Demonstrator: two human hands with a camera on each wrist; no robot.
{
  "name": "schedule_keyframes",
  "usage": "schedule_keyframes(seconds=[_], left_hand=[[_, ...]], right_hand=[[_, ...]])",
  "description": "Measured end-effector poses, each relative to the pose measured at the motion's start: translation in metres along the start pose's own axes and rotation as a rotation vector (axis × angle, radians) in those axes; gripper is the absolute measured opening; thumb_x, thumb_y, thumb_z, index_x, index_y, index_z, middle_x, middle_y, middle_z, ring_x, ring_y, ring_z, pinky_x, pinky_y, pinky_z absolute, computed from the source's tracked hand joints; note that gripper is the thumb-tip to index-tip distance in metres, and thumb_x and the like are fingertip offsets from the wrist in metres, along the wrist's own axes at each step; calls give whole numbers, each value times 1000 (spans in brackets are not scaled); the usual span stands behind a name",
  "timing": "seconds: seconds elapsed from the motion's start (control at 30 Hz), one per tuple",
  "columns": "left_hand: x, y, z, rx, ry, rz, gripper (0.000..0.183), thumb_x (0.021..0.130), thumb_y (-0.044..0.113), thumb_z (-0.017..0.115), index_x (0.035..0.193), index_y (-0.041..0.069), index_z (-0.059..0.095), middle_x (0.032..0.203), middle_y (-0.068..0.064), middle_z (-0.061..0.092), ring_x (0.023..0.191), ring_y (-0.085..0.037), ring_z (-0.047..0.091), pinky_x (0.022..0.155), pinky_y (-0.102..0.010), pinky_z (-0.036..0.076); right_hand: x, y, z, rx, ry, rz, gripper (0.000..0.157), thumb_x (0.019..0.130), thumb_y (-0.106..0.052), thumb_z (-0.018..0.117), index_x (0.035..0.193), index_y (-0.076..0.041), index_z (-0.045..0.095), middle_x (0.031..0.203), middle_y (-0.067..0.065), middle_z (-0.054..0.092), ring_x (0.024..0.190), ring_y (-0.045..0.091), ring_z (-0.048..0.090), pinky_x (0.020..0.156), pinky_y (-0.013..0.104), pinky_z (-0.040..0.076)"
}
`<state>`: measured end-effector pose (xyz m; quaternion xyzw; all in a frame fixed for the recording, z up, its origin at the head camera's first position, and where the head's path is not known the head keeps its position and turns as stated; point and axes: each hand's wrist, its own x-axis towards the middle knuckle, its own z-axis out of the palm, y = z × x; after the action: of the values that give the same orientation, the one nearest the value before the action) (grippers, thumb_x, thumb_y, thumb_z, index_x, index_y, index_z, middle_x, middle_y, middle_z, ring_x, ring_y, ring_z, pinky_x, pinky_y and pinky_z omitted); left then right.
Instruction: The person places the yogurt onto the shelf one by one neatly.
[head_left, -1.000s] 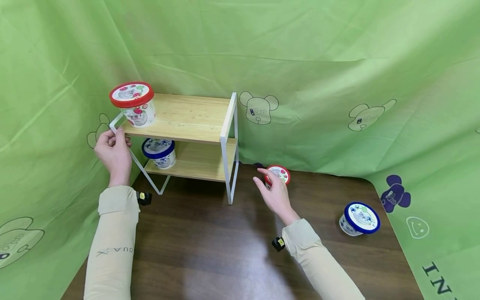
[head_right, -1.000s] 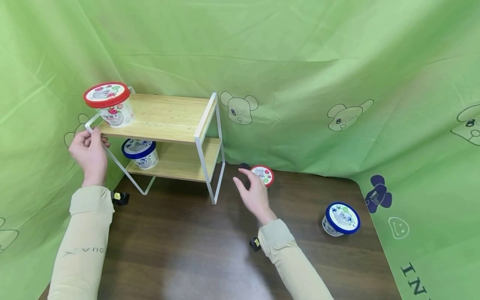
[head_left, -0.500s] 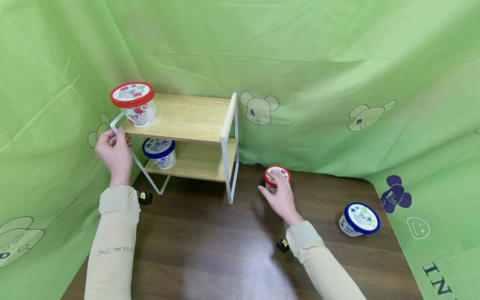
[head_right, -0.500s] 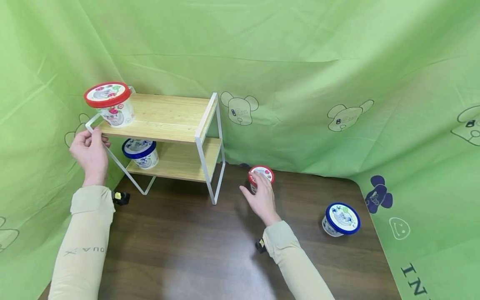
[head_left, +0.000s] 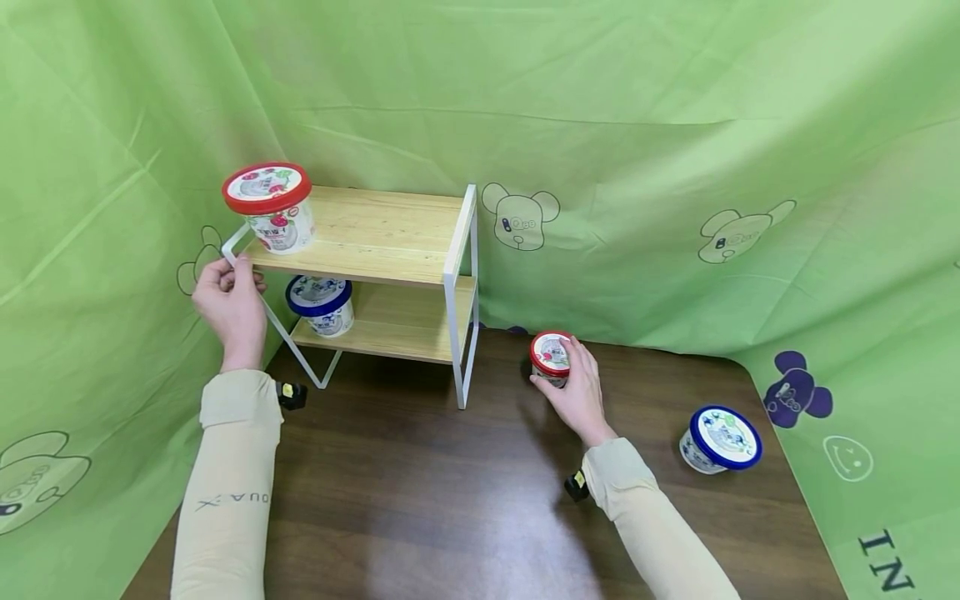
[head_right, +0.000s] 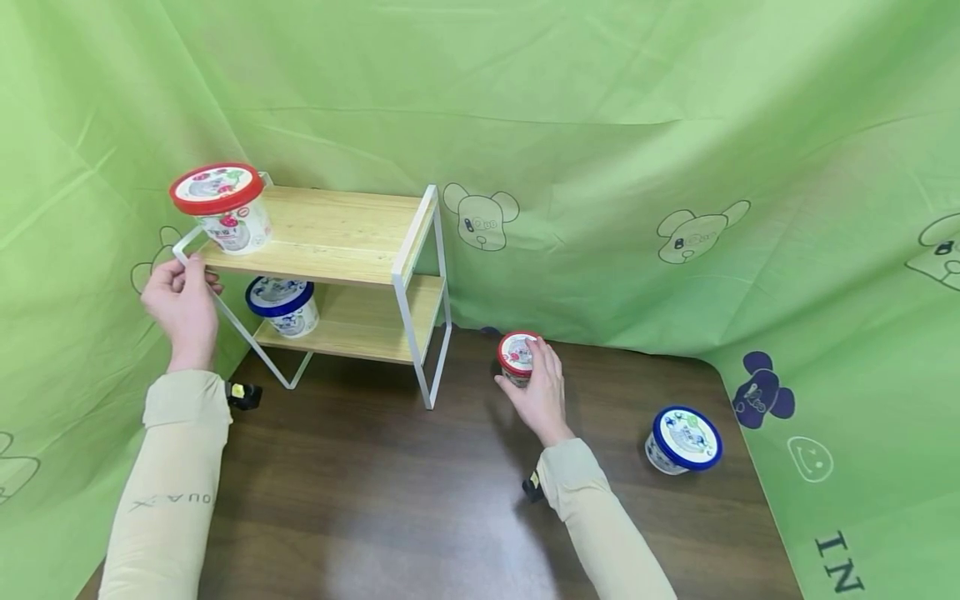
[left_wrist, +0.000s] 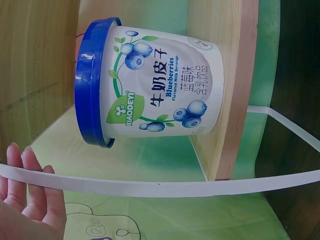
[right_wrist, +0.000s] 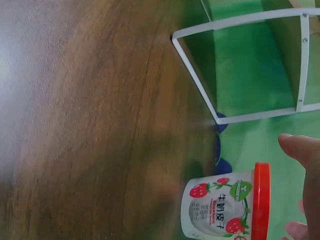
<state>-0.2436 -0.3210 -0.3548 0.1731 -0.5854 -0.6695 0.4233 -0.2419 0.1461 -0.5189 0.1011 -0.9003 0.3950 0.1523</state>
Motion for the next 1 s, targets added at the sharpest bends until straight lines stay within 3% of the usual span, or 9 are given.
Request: schedule_keyframes(seconds=[0.27,0.5,0.77,1.0], left_hand=[[1,1,0,3,-3,-2,6,98,10,69,99,5,71,77,-4,67,63,-15,61,61,-18,54],[1,1,0,17,-10,-2,15,98,12,68,105,-1,70,78,-6,67,64,-14,61,61,-18,54],[0,1,-1,28,-25,-11,15,99,14,69,106,2,70,80,-4,67,67,-16,61,63,-18,54],[1,0,-1,27,-22,-14,14,99,14,69,105,2,70,81,-5,67,66,-14,61,63,-18,54]], right_hand=[[10,6,-6,4,-76,75,93,80,-29,88,152,2,37,158,26,31,145,43,26,116,55,25],[24,11,-12,-5,-118,72,98,78,-23,88,153,7,31,157,31,27,143,48,24,116,57,23],[42,15,-19,-23,-240,153,103,82,-26,85,157,5,22,161,28,22,146,46,20,118,56,21],[50,18,-20,-1,-321,203,107,81,-27,87,158,5,20,157,30,28,143,47,24,115,60,26]])
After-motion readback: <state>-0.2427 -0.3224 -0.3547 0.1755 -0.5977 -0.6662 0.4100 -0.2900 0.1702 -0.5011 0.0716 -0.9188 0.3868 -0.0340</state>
